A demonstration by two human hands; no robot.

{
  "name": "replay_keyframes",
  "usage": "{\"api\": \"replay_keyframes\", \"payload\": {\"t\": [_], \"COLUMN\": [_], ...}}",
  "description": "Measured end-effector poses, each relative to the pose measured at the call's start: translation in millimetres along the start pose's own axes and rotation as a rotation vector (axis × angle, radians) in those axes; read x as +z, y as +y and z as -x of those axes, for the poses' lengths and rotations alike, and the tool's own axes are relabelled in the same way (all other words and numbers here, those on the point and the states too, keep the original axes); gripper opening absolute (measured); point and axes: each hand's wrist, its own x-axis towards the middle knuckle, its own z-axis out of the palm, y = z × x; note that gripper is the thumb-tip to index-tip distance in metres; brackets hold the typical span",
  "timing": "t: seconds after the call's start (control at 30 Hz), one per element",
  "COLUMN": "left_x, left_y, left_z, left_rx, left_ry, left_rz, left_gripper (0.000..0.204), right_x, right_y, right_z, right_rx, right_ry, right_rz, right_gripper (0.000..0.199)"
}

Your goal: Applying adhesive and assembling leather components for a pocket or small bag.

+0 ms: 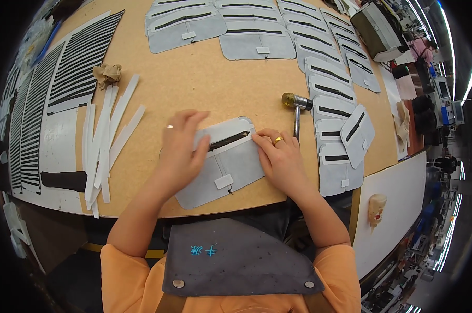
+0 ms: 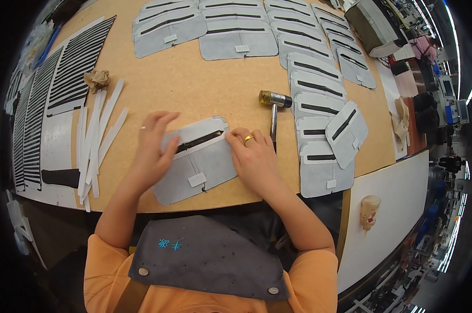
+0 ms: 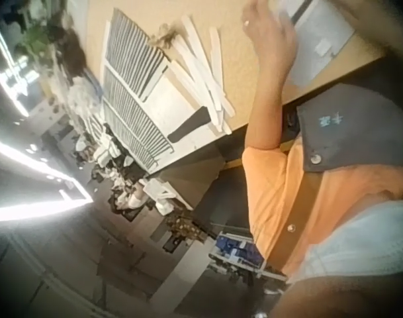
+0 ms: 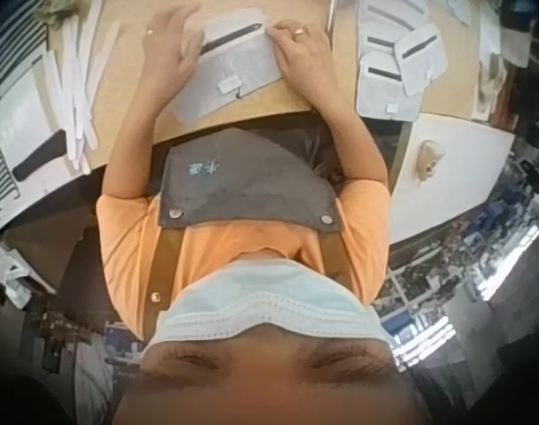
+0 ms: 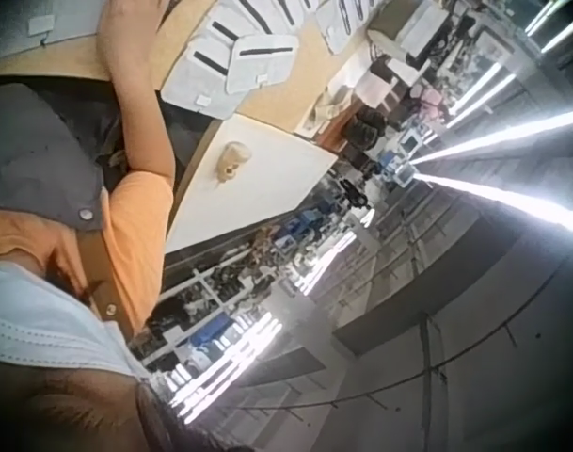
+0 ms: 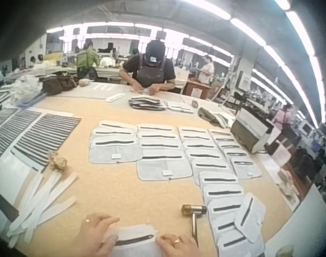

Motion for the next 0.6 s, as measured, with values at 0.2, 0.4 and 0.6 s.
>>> {"api": "replay_keyframes", "payload": {"t": [0.2, 0.4, 0.6], "left_x": [-37, -28, -20], "left_y": [-27, -33, -34], "left_z": [47, 42, 45], "left_rx": [-0.3, -0.333, -0.404], "left_ry": [-0.078, -0.04, 0.059], "left_rz": [-0.072, 0.238, 0.591], "left_gripper": [0.044, 0.035, 0.022], "right_x": [6, 49, 52], "right_y": [-50, -85, -90], "right_z": [-15, -26, -30], "right_rx": [-0.083, -0.316, -0.281], "right_ry": [0.027, -0.086, -0.08], "right_rz": [-0.227, -0.454, -0.397], "right_gripper": [0.029, 0.035, 0.034]}}
